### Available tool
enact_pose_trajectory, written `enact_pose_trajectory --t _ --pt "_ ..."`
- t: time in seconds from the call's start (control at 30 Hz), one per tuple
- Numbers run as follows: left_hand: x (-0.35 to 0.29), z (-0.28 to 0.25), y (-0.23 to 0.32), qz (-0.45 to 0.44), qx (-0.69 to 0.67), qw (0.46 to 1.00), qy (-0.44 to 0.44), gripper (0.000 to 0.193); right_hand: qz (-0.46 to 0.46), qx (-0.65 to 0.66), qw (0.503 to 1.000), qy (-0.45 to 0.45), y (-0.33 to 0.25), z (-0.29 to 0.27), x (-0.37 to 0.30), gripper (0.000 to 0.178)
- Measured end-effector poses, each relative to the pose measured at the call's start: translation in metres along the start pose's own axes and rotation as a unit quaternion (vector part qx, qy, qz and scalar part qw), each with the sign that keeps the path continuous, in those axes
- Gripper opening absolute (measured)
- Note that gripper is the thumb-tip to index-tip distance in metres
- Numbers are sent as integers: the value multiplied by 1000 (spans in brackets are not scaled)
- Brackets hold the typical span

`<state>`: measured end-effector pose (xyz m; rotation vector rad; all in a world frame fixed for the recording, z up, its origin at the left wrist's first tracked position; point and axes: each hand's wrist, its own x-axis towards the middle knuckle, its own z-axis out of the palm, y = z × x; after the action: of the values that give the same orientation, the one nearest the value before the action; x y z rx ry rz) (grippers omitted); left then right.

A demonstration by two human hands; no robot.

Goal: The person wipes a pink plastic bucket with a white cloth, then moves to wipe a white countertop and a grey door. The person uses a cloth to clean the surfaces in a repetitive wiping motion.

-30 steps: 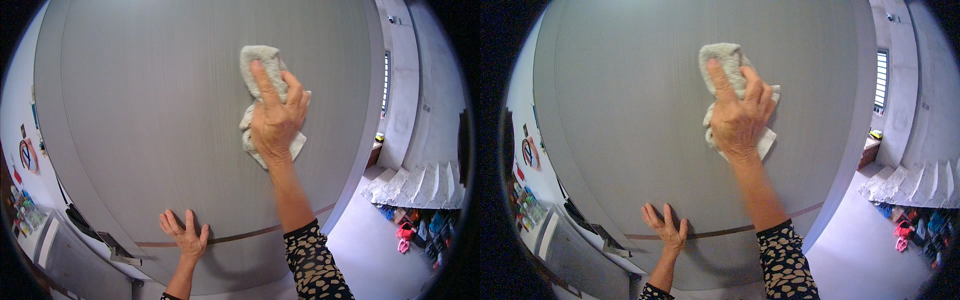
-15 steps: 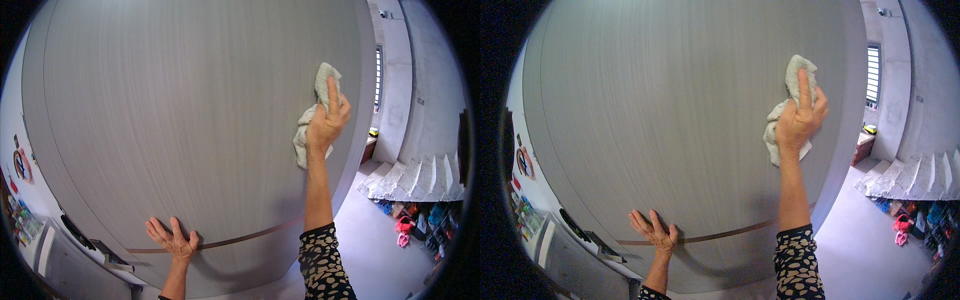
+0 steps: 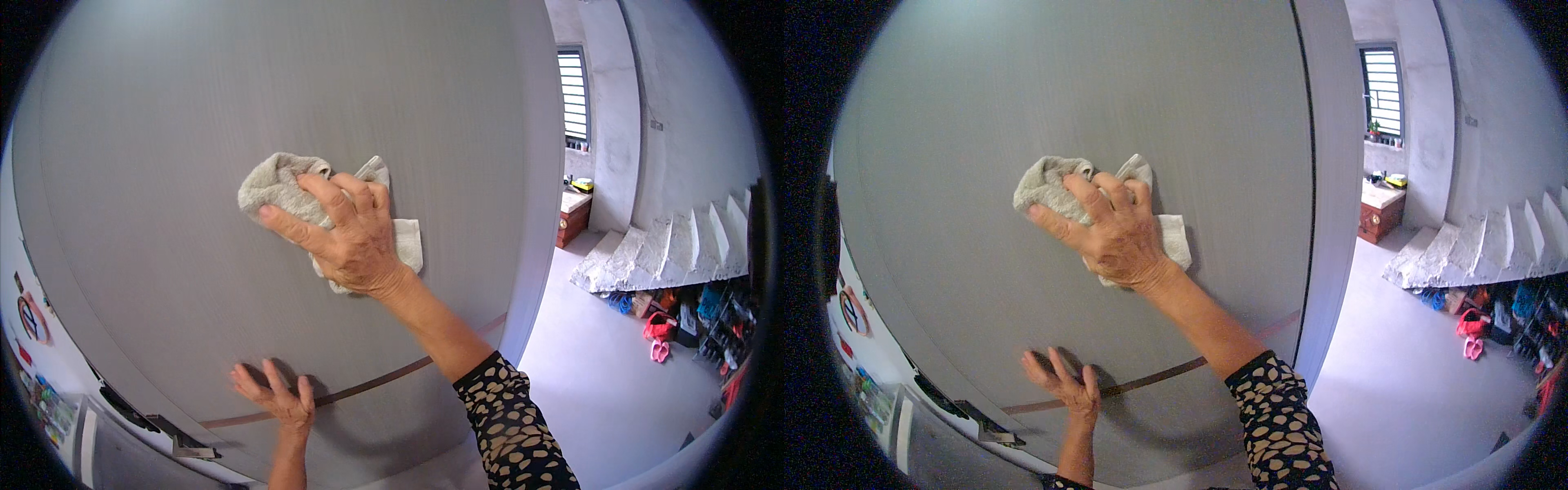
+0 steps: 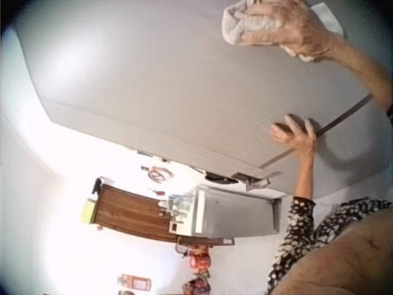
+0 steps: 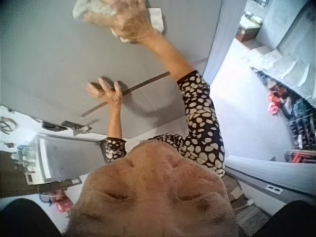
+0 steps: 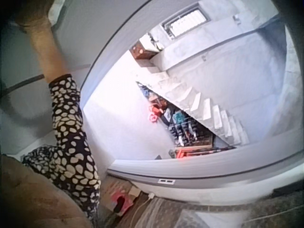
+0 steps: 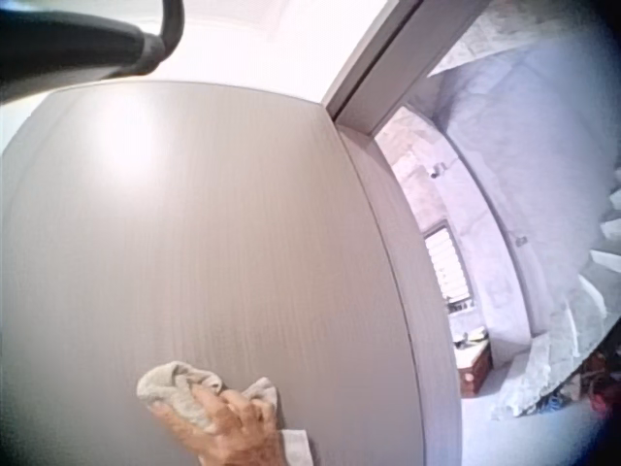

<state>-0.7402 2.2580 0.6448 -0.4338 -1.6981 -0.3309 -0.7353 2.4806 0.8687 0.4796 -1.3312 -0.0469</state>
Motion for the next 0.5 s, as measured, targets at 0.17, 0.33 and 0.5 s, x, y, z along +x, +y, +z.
enact_pose_trajectory --t 0.17,0.33,0.5 --pt "0 19 46 14 -92 995 -28 67 65 -26 997 18 48 -21 -3 61" --pt "-7 33 62 4 -64 997 -40 65 136 -51 989 24 105 -41 -9 64" --pt "-7 37 66 3 -16 1000 -25 62 189 -60 978 59 152 -55 -16 66"
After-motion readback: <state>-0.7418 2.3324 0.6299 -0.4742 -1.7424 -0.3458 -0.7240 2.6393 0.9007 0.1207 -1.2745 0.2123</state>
